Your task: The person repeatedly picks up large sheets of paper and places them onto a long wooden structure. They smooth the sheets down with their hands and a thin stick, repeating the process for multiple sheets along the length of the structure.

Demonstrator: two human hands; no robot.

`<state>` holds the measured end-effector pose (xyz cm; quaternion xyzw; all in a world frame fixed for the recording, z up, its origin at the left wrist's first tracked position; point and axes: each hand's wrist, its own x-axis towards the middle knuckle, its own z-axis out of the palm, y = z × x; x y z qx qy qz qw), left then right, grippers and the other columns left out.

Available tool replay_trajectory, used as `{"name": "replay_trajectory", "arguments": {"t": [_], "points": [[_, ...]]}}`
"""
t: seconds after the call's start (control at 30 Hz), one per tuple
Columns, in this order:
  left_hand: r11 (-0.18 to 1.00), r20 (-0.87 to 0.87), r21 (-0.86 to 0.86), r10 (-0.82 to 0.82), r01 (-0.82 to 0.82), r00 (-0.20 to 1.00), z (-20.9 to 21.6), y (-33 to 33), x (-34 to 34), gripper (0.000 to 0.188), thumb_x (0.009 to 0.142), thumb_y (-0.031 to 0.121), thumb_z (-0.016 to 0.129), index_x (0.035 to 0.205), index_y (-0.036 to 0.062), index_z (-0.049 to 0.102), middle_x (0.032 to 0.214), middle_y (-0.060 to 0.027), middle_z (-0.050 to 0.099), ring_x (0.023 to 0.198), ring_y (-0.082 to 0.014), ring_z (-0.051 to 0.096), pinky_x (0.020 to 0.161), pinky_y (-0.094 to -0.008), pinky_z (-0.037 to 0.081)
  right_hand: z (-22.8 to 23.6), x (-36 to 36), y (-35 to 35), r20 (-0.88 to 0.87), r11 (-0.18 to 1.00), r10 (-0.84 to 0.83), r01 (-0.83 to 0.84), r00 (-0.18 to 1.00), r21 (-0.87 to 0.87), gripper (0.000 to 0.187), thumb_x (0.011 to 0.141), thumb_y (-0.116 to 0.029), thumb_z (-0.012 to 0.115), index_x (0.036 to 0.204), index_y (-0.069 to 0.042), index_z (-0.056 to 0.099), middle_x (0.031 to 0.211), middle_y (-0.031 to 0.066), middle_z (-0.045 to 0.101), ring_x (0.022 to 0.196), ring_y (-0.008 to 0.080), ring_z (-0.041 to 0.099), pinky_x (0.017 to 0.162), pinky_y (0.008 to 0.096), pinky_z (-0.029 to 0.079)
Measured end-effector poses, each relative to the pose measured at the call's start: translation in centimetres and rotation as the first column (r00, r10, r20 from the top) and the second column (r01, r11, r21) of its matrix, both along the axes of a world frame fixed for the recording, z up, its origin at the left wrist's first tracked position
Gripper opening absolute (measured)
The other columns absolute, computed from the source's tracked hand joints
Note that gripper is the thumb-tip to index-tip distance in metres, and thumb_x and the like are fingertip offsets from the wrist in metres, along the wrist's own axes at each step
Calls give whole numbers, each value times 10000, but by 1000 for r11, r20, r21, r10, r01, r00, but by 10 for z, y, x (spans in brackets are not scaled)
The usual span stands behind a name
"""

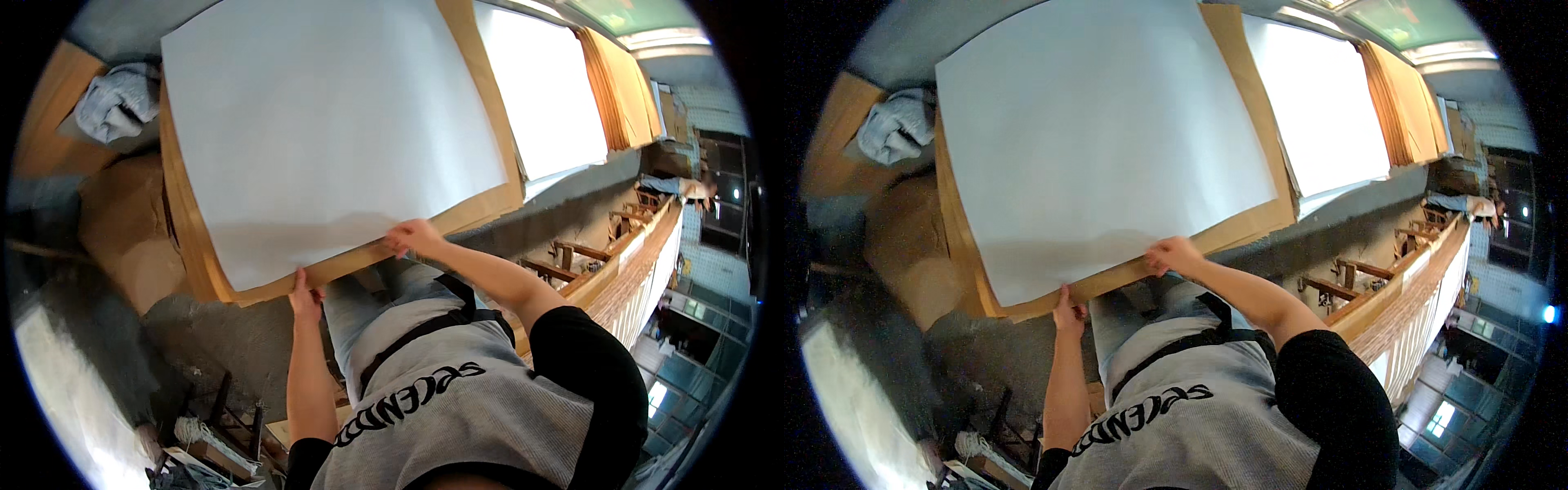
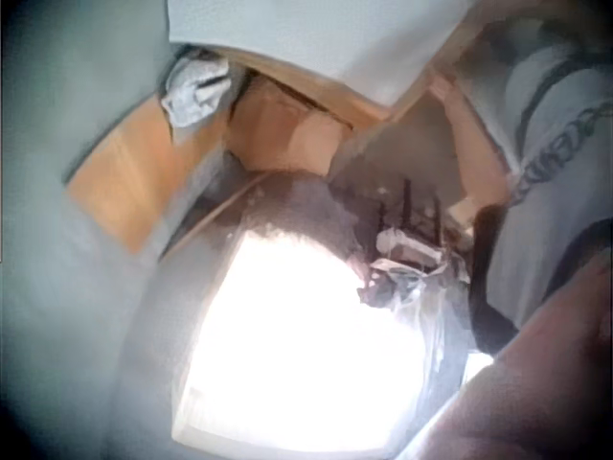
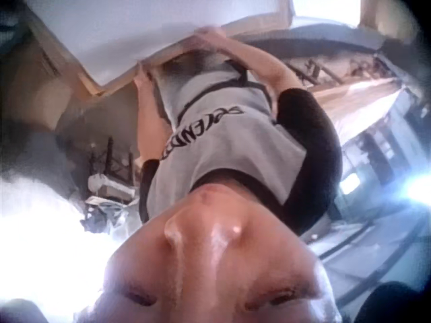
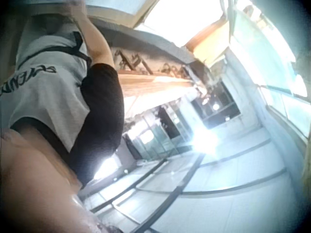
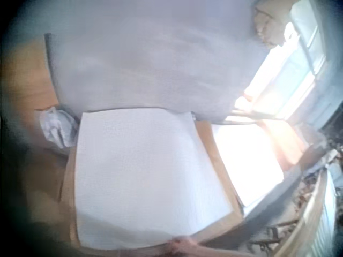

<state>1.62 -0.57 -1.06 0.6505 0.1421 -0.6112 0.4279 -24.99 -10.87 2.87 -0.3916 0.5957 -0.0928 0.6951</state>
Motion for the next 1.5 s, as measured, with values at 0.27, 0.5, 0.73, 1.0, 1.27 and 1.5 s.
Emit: {"name": "replay_trajectory", "arguments": {"t": [0.27, 0.5, 0.73, 1.0, 1.27, 1.5], "points": [[999, 4, -54, -2, 2, 1000, -9, 5, 2, 269, 816, 350, 560, 877, 92, 517, 657, -39, 519, 390, -152, 422, 359, -264, 313, -8, -143, -21, -45, 204, -977, 977, 207, 61, 215, 784, -157, 603, 896, 6, 517, 752, 33, 572, 731, 165, 613, 418, 213, 390], [1000, 15, -19, 12, -12, 1000, -10, 13, 13, 265, 796, 339, 594, 803, 83, 523, 604, -26, 478, 389, -130, 371, 359, -260, 274, -67, -169, -29, -56, 286, -956, 957, 289, 46, 151, 778, -205, 625, 776, -108, 508, 690, 31, 555, 529, 105, 528, 312, 196, 258], [959, -67, -177, 212, -221, 975, -3, 48, 22, 338, 799, 342, 590, 955, 76, 451, 746, -49, 519, 464, -149, 470, 391, -263, 353, -40, -194, -6, -24, 469, -883, 883, 468, -30, 152, 868, -178, 490, 874, -29, 461, 884, 151, 625, 614, 106, 602, 320, 212, 221], [891, -23, -184, 419, -416, 908, -9, 51, 35, 308, 852, 367, 496, 945, 83, 422, 735, -37, 492, 548, -149, 495, 447, -264, 399, -47, -220, 14, -79, 501, -865, 861, 495, -87, 154, 864, -193, 504, 857, -56, 432, 909, 159, 622, 644, 97, 611, 338, 210, 218], [858, -20, -232, 467, -458, 884, -15, 46, 50, 211, 878, 291, 468, 923, 90, 419, 731, -39, 457, 560, -168, 474, 445, -278, 379, -36, -218, 15, -77, 562, -827, 822, 556, -90, 157, 860, -190, 509, 892, -54, 436, 895, 131, 626, 621, 93, 604, 333, 206, 233], [855, -48, -226, 470, -468, 881, -12, 50, 51, 202, 891, 286, 439, 918, 86, 423, 697, -43, 475, 548, -154, 500, 442, -274, 404, -40, -223, 17, -116, 607, -794, 770, 597, -195, 145, 847, -161, 531, 855, -51, 438, 863, 100, 616, 656, 109, 597, 324, 198, 217]]}}
